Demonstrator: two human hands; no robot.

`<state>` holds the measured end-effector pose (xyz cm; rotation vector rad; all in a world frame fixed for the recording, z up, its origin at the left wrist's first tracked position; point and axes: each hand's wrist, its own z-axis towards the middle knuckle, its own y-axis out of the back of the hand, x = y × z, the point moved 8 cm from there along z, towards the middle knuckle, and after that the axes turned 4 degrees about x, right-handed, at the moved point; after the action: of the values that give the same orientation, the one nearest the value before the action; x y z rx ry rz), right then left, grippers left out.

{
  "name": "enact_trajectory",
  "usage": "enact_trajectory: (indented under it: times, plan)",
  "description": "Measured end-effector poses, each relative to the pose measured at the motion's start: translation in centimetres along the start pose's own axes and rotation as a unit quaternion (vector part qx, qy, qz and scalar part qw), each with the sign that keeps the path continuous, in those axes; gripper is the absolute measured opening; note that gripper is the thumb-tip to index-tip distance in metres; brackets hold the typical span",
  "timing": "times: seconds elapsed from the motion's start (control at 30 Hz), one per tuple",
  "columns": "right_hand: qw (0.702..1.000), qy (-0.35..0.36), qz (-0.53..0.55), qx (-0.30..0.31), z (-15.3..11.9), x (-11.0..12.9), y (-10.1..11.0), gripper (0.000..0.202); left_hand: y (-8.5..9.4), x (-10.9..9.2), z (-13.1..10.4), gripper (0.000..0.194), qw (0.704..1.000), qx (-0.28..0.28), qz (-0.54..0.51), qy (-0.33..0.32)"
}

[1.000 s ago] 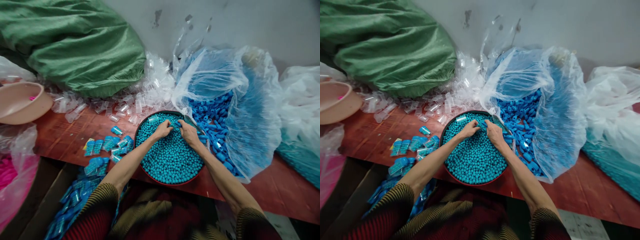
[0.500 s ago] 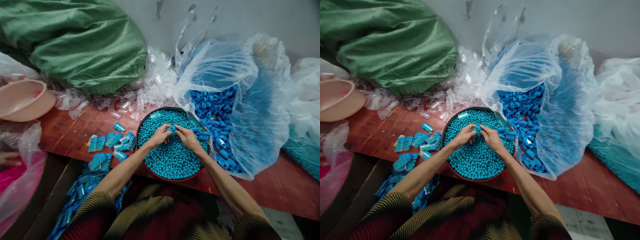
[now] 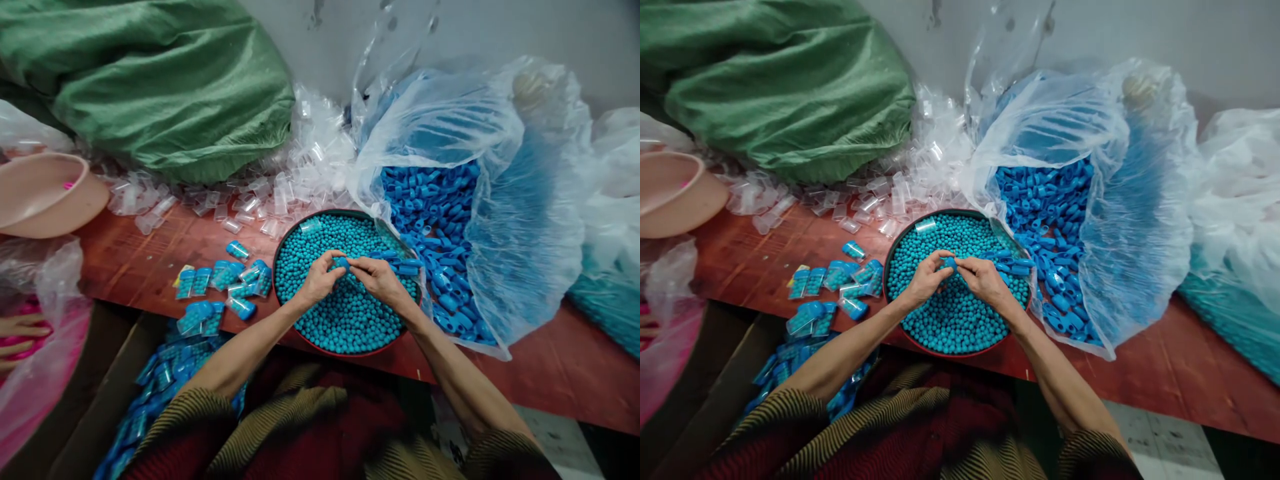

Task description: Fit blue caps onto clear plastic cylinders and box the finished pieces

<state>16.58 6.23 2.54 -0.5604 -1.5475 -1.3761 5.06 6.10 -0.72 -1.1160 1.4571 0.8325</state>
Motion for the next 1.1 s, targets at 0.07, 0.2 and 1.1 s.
enact_trajectory:
  times: [0.07,0.2,1.1]
  plan:
    - [1.0,0.003,0.001,0.017,0.1,0.1,0.2,0.029,0.3,0.1,0.0,0.032,1.0,-0.013,-0.01,0.006]
    - [0.987,-0.053,0.123,0.091,0.1,-1.3,0.0,0.037,0.3,0.1,-0.2,0.035,0.999,0.035,-0.012,0.033]
    - [0.946,0.074,-0.313,-0.05,-1.7,2.5,-3.8,0.067,-0.1,-1.4,-1.6,0.018,0.999,-0.044,-0.02,-0.02]
